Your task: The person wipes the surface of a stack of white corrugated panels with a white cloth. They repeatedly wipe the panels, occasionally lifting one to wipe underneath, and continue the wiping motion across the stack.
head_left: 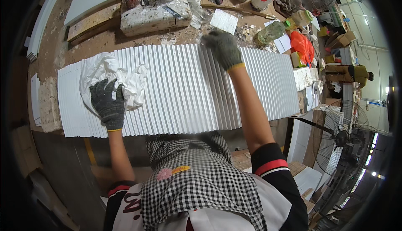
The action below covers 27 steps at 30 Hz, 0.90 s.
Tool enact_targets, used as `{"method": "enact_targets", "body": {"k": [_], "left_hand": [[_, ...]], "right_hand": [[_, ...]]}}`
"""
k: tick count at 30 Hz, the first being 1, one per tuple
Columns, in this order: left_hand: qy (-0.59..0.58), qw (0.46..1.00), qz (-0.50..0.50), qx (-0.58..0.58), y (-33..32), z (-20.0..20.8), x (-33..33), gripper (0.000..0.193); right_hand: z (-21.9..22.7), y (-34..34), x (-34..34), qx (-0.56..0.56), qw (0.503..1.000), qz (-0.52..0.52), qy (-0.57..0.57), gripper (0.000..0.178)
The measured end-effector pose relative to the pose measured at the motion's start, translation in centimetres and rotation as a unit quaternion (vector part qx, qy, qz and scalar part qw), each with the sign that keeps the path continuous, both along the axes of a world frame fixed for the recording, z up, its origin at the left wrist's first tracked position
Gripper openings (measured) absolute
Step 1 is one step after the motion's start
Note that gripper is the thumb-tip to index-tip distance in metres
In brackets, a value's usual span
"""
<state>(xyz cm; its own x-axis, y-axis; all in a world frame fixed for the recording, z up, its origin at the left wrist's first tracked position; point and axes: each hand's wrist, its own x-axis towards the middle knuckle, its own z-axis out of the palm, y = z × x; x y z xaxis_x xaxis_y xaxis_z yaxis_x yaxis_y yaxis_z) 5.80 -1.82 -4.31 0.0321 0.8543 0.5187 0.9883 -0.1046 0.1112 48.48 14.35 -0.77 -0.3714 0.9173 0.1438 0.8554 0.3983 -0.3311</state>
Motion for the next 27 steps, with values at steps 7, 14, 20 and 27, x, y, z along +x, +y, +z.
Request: {"method": "enact_targets", "body": {"k": [7,14,20,27], "left_hand": [[-0.007,1.000,-0.003,-0.011,0.0,0.1,-0.1,0.032],[0.029,0.999,0.008,-0.039,0.2,-0.4,-0.4,0.033],[0.030,0.999,0.007,-0.040,0.1,-0.4,-0.4,0.032],[0.037,0.999,-0.023,-0.018,0.2,-0.9,-0.9,0.034]], "right_hand": [[-2.0,-2.6,-0.7,-0.015,0.998,0.015,0.058,0.022],[4.1,-24.8,3.8,-0.111,0.986,0.096,-0.075,0.025],[5.6,-31.4,4.2,-0.126,0.991,0.043,-0.023,0.046],[-1.3,-12.4,0.3,0.125,0.990,0.071,-0.003,0.050]]}}
